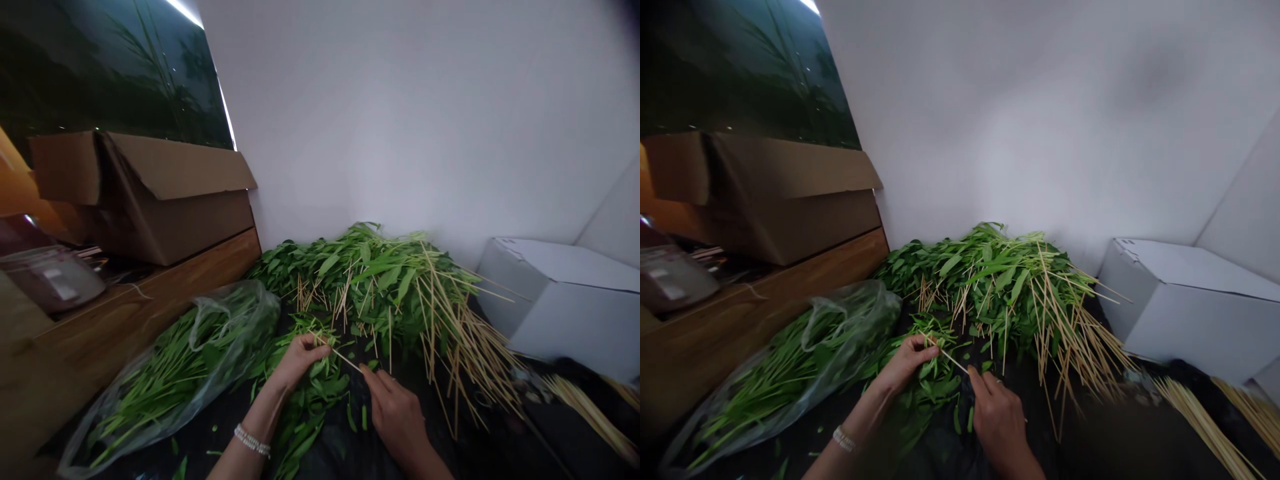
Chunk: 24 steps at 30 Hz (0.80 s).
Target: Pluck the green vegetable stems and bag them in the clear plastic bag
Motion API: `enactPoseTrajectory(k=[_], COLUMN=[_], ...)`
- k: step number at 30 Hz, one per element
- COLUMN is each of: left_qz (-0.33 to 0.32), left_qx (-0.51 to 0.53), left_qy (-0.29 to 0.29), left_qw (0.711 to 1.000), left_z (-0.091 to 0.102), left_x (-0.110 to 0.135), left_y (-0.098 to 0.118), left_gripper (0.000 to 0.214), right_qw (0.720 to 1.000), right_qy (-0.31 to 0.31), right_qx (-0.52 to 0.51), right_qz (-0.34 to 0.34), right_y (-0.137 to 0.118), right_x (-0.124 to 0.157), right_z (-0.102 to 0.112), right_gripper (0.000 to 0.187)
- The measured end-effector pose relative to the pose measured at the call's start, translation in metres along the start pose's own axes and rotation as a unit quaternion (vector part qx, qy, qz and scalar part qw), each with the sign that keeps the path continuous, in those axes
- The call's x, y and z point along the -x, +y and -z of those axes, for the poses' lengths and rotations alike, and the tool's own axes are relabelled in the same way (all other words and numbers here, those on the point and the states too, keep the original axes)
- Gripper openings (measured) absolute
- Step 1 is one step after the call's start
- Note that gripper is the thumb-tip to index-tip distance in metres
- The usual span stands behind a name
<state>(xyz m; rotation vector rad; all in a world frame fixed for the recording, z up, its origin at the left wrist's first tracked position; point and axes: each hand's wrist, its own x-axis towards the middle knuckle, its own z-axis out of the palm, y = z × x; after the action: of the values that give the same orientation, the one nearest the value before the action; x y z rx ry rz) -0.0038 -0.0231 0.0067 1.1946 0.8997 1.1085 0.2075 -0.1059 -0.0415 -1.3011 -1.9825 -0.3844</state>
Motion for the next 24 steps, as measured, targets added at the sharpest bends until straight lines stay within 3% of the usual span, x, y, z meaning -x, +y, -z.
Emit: enactPoseTrajectory(k=[6, 9, 18, 21, 24], left_qz=[-0.010, -0.009, -0.002, -0.033, -0.078], left_qx=[0.051, 0.079, 0.038, 0.026, -0.015], left_qy=[0.022, 0.044, 0.053, 0.077, 0.113], left_qw=[0.998, 0.996, 0.998, 0.996, 0.990], left_z=[0.002, 0.007, 0.004, 0.013, 0.023], left_x=[-0.003, -0.006, -0.006, -0.009, -0.012], left_y=[-0.002, -0.005, -0.011, -0.008, -0.002], left_gripper=[0.037, 0.031, 0.031, 0.040, 0.040], right_qw=[0.999, 0.999, 0.998, 0.997, 0.989], right_qy=[0.000, 0.004, 0.007, 0.045, 0.094], right_qx=[-0.032, -0.039, -0.042, -0.035, -0.021], right_qz=[-0.031, -0.034, -0.039, -0.053, -0.116], right_y=[-0.001, 0.001, -0.002, 0.004, 0.013], right_x=[0.001, 0.001, 0.000, -0.003, -0.006], right_z=[-0.001, -0.001, -0.001, 0.003, 0.009], right_gripper=[0.041, 0.041, 0.040, 0.034, 0.028])
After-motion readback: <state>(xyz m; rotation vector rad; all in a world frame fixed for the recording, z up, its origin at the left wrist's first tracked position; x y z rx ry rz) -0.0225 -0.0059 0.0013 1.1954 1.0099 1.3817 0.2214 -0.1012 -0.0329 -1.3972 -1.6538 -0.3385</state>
